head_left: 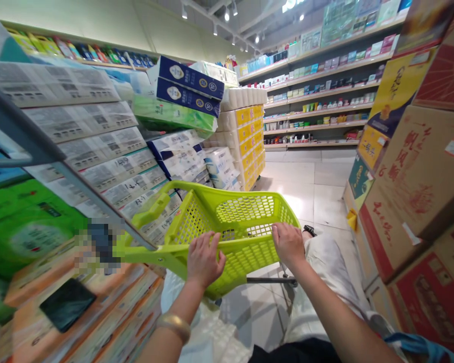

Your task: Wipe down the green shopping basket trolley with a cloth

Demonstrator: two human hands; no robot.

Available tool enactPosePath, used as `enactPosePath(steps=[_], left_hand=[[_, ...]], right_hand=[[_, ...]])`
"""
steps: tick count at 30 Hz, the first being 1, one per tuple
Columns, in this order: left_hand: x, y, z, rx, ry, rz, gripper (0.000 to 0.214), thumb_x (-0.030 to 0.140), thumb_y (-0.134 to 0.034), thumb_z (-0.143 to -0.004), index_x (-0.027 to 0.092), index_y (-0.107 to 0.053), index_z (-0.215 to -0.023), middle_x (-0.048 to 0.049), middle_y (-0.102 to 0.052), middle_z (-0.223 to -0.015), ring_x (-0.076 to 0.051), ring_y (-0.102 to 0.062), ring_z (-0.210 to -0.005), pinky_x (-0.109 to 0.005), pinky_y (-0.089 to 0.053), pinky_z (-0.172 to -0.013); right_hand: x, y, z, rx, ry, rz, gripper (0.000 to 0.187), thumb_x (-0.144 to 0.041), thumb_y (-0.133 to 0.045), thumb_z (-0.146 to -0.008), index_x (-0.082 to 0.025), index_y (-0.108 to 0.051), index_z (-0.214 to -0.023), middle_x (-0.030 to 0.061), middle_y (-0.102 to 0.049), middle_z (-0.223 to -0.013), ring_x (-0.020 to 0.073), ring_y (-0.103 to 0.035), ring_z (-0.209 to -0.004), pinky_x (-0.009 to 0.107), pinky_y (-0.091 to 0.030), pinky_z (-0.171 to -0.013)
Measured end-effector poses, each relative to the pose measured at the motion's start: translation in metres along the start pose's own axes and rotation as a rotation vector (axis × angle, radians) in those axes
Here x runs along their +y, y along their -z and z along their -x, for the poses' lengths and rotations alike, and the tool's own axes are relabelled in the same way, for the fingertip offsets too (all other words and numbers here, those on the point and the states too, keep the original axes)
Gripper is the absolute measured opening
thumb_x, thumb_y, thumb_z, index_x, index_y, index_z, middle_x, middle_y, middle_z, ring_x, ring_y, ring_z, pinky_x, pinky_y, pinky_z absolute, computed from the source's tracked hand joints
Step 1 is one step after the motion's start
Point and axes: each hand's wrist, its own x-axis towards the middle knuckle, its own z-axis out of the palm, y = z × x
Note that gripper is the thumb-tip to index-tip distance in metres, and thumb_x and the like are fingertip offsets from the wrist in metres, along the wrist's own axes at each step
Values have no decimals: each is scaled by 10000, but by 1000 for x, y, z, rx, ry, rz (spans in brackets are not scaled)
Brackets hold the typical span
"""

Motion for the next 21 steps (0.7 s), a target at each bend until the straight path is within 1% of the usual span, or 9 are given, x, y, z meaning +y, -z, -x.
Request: enactPosePath(steps=[2,4,6,8,11,13,17,19,21], left_hand=[[15,0,-1,16,-11,23,495,239,-568,-748,158,-539,-1236,-153,-580,-1247,-305,-490,-1185,-440,-304,-1028],[35,-5,-3,-7,-70,76,553,228,-566,-750,180,-491,-1296,-132,-547,-1313,-287,-445,-1253,-436,-251,-1088],[55,-12,-6,-49,-118,131,606,226,-568,-748,192,-445,-1341,-112,-533,-1340,-270,-429,-1277,-419,-231,-1111],[68,-20,-8,-66,-83,158,621,221,-569,-742,185,-434,-1347,-114,-548,-1313,-273,-443,-1255,-427,-243,-1106],[75,-27,-9,-88,-6,160,526,198,-562,-733,171,-503,-1255,-104,-617,-1143,-268,-514,-1111,-427,-317,-1037],[75,-29,-8,-104,7,155,444,191,-561,-729,171,-544,-1173,-85,-630,-1015,-258,-532,-1002,-416,-353,-975],[79,-29,-5,-88,35,169,361,212,-583,-713,186,-569,-1072,-68,-608,-926,-254,-518,-936,-414,-352,-923],[83,-29,-5,-74,44,183,340,210,-594,-697,188,-572,-1035,-63,-601,-912,-252,-512,-927,-413,-343,-914],[86,-29,-4,-56,43,194,325,200,-597,-688,190,-572,-1012,-60,-596,-901,-251,-508,-922,-411,-337,-904]], right_hand=[[-3,0,1,7,-4,-8,318,-302,-369,-983,-200,-660,-905,41,-663,-804,190,-563,-788,322,-288,-778],[-4,1,2,11,-3,-13,310,-300,-376,-981,-198,-659,-909,41,-665,-815,186,-565,-796,319,-291,-779],[-5,3,3,14,2,-11,307,-300,-375,-982,-197,-658,-920,40,-666,-820,181,-567,-801,313,-291,-779],[-5,5,5,12,15,-13,314,-304,-365,-988,-197,-655,-931,39,-667,-822,176,-567,-805,307,-289,-780],[-1,9,8,5,32,-25,329,-315,-349,-996,-200,-651,-935,35,-671,-825,175,-566,-803,303,-286,-782],[3,12,11,3,35,-31,333,-320,-346,-997,-201,-651,-932,34,-674,-826,178,-564,-801,305,-285,-780],[7,17,15,14,3,-24,327,-309,-356,-993,-197,-655,-921,39,-673,-819,179,-564,-801,308,-284,-773],[-2,17,16,25,-43,0,314,-292,-370,-986,-195,-658,-907,39,-667,-799,179,-560,-788,312,-279,-765],[-21,15,17,10,-44,5,284,-278,-398,-973,-201,-660,-897,36,-659,-785,175,-553,-773,316,-272,-760]])
